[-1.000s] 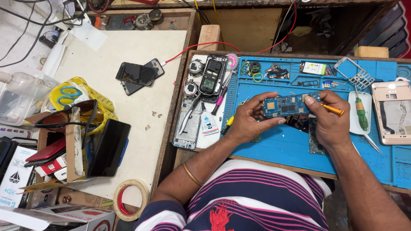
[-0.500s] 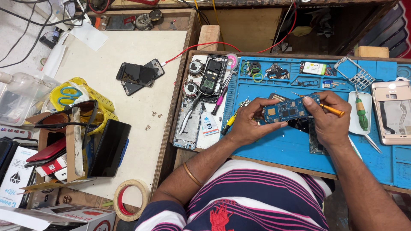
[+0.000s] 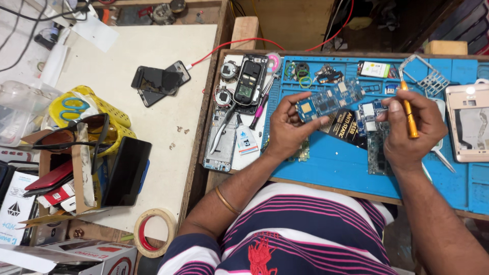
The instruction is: The person holds a blue circuit board and uses a gold-handled screwdriver to probe and adjust components on the board. The person repeatedly turns the board over and continues to work on different areas of the circuit board.
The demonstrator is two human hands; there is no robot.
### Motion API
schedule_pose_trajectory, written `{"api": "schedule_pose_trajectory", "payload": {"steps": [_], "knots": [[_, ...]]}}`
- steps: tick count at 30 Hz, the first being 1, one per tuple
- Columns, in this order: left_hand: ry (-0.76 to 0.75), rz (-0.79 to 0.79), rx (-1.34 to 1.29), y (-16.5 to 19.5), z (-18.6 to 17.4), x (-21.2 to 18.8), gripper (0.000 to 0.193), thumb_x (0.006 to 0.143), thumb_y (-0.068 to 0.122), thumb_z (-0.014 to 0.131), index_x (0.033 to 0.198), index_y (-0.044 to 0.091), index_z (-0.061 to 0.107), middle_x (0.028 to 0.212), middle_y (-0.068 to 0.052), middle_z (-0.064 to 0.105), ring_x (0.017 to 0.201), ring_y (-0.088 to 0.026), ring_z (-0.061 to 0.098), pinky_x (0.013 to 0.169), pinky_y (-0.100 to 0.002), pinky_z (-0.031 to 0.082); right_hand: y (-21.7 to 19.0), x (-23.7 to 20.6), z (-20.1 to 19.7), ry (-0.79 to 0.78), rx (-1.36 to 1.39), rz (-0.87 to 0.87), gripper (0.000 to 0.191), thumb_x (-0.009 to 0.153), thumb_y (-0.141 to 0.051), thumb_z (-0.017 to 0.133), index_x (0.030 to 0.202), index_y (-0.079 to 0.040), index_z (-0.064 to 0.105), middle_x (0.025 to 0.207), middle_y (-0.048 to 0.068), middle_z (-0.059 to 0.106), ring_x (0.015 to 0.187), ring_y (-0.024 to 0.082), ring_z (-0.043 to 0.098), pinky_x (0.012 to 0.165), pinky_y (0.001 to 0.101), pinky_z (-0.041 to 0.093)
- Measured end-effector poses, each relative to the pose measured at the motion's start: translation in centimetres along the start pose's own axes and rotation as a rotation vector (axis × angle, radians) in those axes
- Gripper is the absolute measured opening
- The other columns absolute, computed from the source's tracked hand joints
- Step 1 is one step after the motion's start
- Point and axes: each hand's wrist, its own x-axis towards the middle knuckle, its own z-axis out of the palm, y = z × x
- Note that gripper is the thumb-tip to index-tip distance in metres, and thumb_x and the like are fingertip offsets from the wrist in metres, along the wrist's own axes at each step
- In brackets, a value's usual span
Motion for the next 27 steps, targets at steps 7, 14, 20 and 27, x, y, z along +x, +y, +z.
{"api": "schedule_pose_trajectory", "payload": {"steps": [7,14,20,27], "knots": [[-0.075,0.192,-0.400,-0.5,0.2,0.0,0.059,0.092,-0.007,0.076,0.144,0.003,0.049,0.117,-0.014,0.072,0.105,-0.014,0.073,0.088,-0.024,0.064,-1.2,-1.4,0.9,-0.288,-0.127,-0.020,0.027,0.112,-0.014,0.059,0.132,0.002,0.066,0.100,0.017,0.075,0.074,0.013,0.072,0.065,0.0232,0.059],[-0.127,0.207,-0.339,-0.4,0.3,-0.4,0.059,0.094,-0.007,0.076,0.145,0.002,0.048,0.119,-0.012,0.071,0.109,-0.013,0.071,0.093,-0.025,0.063,-2.3,-0.3,1.7,-0.468,-0.223,-0.146,0.033,0.106,-0.013,0.062,0.136,0.000,0.063,0.108,0.012,0.077,0.082,0.014,0.074,0.073,0.0252,0.061],[-0.130,0.199,-0.298,-0.5,0.2,-0.6,0.059,0.094,-0.003,0.077,0.145,0.001,0.048,0.119,-0.012,0.071,0.110,-0.013,0.071,0.096,-0.026,0.063,-2.5,-0.2,1.9,-0.450,-0.340,-0.180,0.030,0.105,-0.011,0.063,0.133,0.000,0.066,0.104,0.013,0.076,0.087,0.018,0.075,0.077,0.0287,0.060],[-0.146,0.170,-0.243,-0.7,0.1,-0.4,0.059,0.093,-0.002,0.077,0.145,0.002,0.048,0.114,-0.011,0.073,0.104,-0.013,0.073,0.090,-0.025,0.064,-2.0,-0.1,2.2,-0.438,-0.322,-0.239,0.026,0.102,-0.009,0.063,0.125,-0.002,0.069,0.099,0.013,0.076,0.086,0.020,0.076,0.075,0.0297,0.061]]}}
